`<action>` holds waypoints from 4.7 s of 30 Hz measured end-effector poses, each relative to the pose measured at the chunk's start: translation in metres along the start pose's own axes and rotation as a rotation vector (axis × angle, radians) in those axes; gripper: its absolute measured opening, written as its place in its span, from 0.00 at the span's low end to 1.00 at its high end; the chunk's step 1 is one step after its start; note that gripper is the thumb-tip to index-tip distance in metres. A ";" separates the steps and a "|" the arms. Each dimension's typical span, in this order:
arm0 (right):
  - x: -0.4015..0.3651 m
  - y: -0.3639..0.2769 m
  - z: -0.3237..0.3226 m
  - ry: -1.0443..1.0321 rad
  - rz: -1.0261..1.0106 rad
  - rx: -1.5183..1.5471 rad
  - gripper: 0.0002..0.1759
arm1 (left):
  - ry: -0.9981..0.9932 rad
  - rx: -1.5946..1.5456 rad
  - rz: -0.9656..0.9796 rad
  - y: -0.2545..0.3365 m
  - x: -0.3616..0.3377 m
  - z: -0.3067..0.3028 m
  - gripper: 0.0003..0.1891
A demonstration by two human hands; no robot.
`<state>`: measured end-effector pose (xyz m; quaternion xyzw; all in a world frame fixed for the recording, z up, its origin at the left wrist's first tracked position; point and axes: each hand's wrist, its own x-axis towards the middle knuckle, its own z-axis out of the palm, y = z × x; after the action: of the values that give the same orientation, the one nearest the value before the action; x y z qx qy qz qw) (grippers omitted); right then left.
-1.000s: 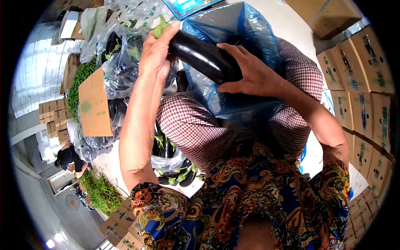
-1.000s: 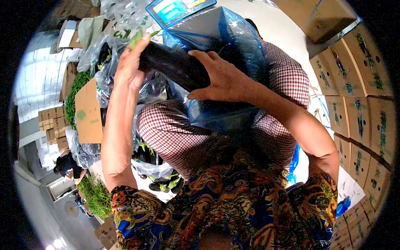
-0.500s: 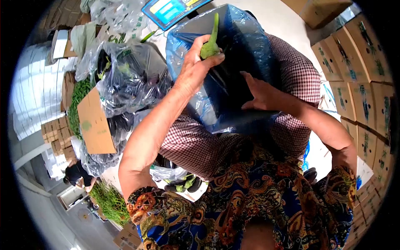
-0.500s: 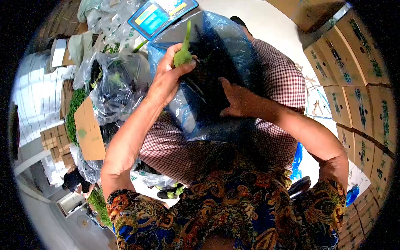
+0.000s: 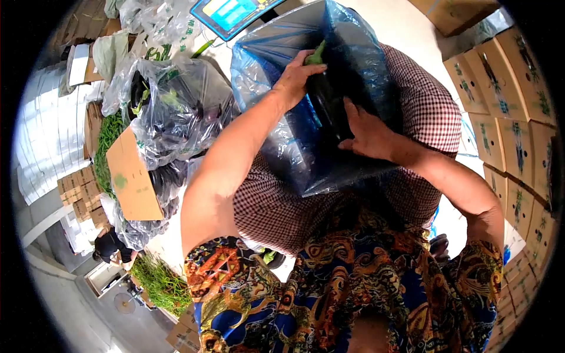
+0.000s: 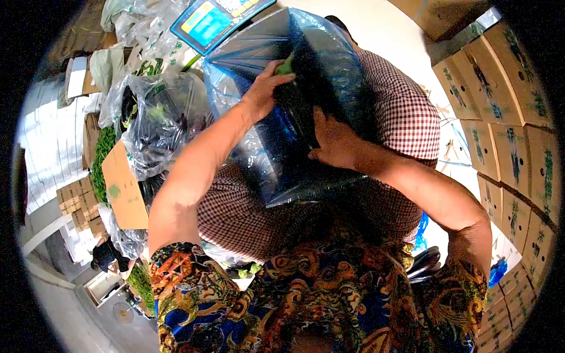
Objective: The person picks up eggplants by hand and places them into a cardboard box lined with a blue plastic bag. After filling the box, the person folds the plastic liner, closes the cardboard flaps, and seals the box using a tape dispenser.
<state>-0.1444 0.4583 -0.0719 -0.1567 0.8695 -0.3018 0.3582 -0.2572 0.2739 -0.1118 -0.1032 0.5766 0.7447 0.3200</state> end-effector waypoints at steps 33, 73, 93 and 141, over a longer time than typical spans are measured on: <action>0.129 0.044 0.015 0.123 0.173 0.274 0.23 | 0.066 1.425 0.087 0.049 -0.006 -0.002 0.30; 0.140 0.076 0.041 0.082 0.019 -0.201 0.44 | -0.191 1.795 0.271 0.004 0.013 -0.042 0.14; 0.022 -0.037 -0.010 -0.223 -0.099 -0.068 0.22 | 1.277 0.553 -0.119 -0.271 -0.400 -0.183 0.11; -0.021 -0.116 -0.045 -0.031 -0.512 0.331 0.23 | 0.528 -0.450 0.475 -0.012 -0.388 -0.017 0.32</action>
<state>-0.1558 0.3980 0.0389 -0.3147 0.7351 -0.5175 0.3046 0.0460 0.1208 0.0760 -0.2221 0.4694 0.8531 -0.0497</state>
